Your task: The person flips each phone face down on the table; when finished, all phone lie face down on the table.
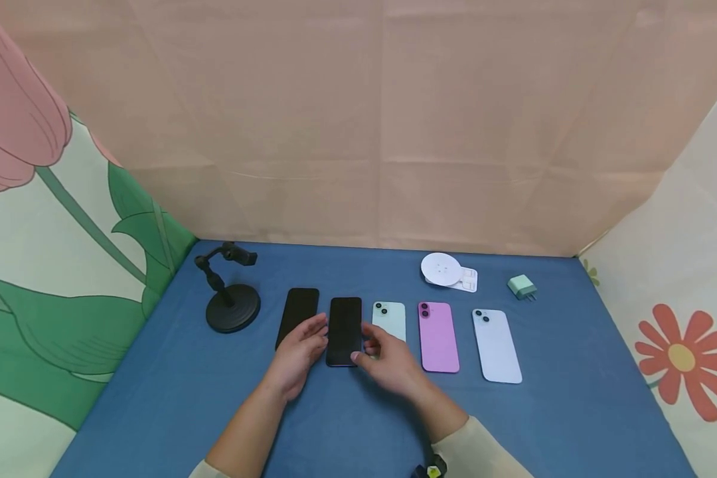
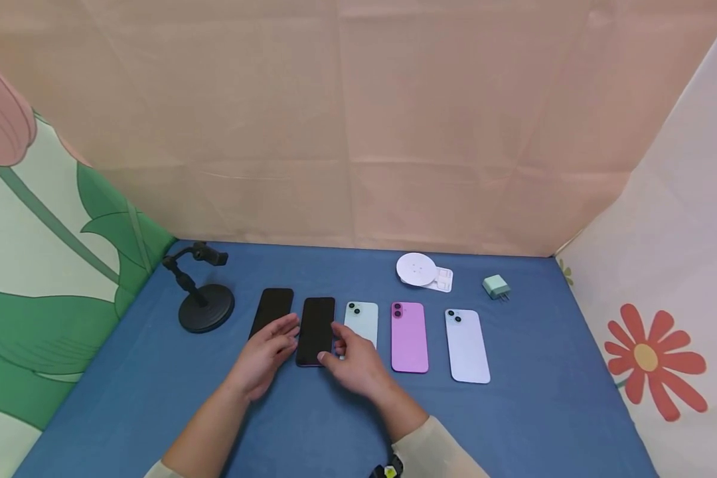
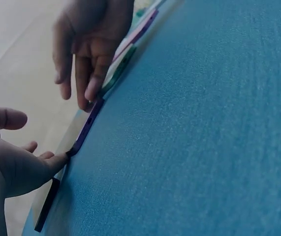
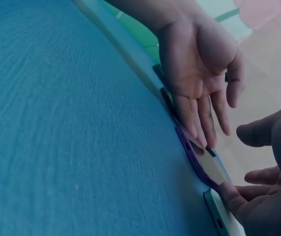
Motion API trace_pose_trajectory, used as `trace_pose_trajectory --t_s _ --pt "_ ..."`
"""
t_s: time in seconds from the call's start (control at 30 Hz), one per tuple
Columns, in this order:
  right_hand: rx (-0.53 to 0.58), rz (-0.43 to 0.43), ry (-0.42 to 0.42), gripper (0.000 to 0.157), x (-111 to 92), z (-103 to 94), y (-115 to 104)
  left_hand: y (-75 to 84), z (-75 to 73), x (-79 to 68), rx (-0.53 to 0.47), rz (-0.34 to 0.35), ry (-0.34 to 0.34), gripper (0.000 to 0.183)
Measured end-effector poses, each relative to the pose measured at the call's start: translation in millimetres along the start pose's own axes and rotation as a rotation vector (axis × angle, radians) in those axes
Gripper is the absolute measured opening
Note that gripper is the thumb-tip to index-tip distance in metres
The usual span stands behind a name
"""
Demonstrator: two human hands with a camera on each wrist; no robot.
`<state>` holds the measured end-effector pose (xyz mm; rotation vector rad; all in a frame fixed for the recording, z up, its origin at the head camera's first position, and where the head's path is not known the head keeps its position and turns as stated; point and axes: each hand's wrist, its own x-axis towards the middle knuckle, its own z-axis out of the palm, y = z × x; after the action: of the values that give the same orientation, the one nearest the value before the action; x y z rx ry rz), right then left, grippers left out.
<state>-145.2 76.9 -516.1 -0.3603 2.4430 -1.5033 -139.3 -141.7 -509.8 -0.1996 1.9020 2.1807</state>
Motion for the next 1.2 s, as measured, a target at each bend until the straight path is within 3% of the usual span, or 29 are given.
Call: trace_pose_trajectory --t_s 0.47,0.87,1.2 --pt "-0.004 -0.030 -0.018 0.065 -1 2.6 -4 4.7 -9.7 3.8 -0.187 -0.063 -0.025 0.057" --pt "0.019 -0.019 -0.037 0.066 0 4.3 -5 8.7 -16.7 6.7 -0.325 -0.069 -0.019 0.058" --pt "0.064 -0.021 -0.049 0.065 4 10.0 -8 17.2 -24.7 5.4 -0.341 -0.061 -0.027 0.057"
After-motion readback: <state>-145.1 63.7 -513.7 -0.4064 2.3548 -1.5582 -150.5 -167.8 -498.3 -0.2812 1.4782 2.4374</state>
